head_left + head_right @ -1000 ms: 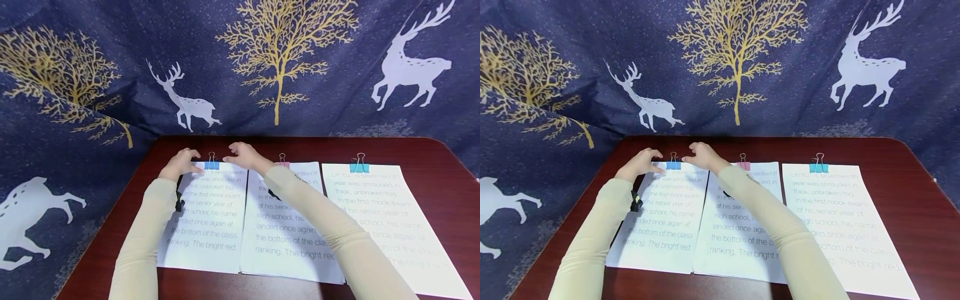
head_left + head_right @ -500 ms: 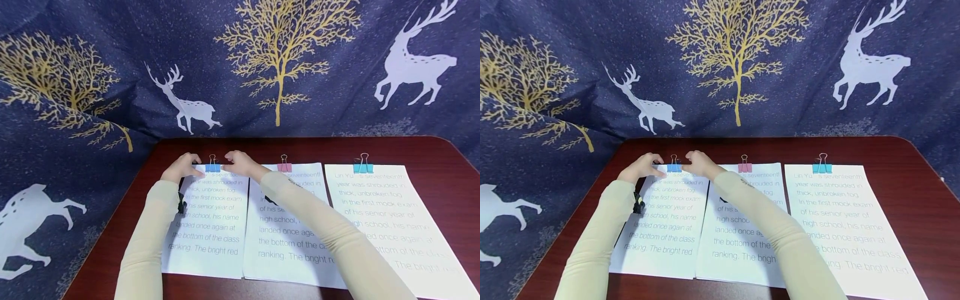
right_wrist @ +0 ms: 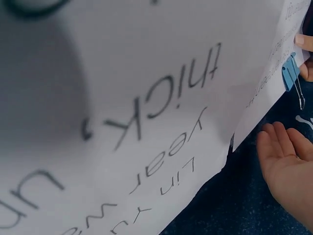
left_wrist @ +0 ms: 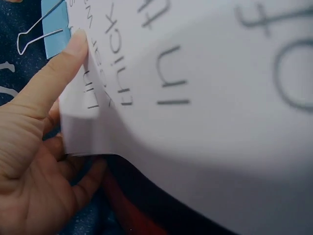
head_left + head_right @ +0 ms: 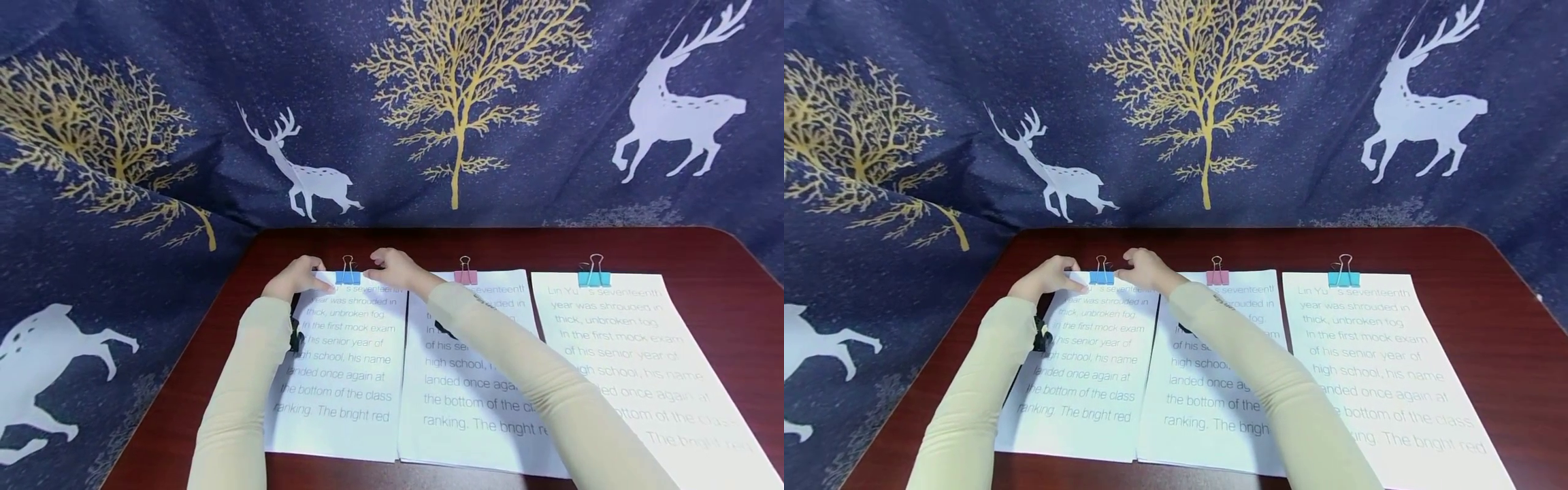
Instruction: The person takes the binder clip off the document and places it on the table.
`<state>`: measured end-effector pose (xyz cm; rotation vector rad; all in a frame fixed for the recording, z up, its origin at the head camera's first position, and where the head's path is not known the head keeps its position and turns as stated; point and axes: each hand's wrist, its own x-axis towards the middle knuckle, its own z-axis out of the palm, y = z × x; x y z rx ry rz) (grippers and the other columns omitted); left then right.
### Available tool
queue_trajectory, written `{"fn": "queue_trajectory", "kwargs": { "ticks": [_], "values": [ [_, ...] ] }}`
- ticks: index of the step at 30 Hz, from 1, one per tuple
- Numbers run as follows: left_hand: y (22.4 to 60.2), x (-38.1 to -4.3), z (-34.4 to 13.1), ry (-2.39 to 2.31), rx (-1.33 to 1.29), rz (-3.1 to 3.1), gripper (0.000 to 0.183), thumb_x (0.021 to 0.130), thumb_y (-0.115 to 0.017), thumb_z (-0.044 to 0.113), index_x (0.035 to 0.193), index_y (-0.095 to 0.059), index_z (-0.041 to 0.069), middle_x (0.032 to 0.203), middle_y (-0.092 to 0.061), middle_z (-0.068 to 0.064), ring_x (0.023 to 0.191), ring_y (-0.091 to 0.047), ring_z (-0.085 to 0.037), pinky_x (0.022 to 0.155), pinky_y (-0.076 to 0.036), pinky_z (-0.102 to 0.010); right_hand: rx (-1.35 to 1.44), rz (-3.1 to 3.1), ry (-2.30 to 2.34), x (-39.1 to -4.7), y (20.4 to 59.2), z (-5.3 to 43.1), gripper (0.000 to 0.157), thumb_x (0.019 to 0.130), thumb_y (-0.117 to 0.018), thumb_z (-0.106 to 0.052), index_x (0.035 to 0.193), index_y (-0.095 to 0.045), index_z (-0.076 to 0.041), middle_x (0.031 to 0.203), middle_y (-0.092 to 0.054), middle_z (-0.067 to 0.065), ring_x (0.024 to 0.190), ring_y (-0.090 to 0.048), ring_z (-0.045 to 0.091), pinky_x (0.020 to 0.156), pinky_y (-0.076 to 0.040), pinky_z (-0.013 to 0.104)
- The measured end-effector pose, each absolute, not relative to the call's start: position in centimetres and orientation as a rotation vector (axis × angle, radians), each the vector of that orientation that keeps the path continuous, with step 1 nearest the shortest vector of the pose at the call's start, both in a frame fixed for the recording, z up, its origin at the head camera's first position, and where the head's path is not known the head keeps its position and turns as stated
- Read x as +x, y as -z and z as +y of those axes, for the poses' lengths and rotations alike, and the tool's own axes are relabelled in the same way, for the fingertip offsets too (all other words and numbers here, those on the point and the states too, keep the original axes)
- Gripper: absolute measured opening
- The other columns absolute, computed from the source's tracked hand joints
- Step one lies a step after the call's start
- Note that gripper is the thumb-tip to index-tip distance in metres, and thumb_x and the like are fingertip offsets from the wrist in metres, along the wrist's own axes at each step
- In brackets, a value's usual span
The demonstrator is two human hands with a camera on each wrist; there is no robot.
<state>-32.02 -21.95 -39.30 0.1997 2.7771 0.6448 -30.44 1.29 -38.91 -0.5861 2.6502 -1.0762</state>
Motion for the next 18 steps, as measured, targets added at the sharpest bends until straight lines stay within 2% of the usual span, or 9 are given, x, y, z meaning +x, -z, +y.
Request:
{"fn": "queue_trajectory", "kwargs": {
  "ticks": [9, 18],
  "values": [
    [40.6, -31.8, -22.4, -0.837, 0.257, 2.754, 0.031, 0.073, -0.076, 0.012, 0.085, -0.048, 0.004, 0.097, -0.057, -0.016, 0.087, -0.05, -0.026, 0.076, -0.038, -0.03, -0.531, 2.561, 1.2, -31.1, 39.0, 0.3, 0.056, 0.087, -0.06, -0.026, 0.131, -0.043, 0.004, 0.13, -0.052, 0.019, 0.12, -0.051, 0.027, 0.101, -0.041, 0.034],
    [40.3, -31.6, -22.4, -0.883, 0.265, 2.748, 0.032, 0.074, -0.075, 0.01, 0.086, -0.046, 0.004, 0.095, -0.058, -0.016, 0.087, -0.052, -0.026, 0.075, -0.037, -0.029, -0.443, 2.458, 1.251, -32.6, 39.3, -1.3, 0.067, 0.088, -0.057, -0.041, 0.133, -0.041, 0.004, 0.137, -0.045, 0.019, 0.126, -0.044, 0.027, 0.104, -0.039, 0.036]
  ]
}}
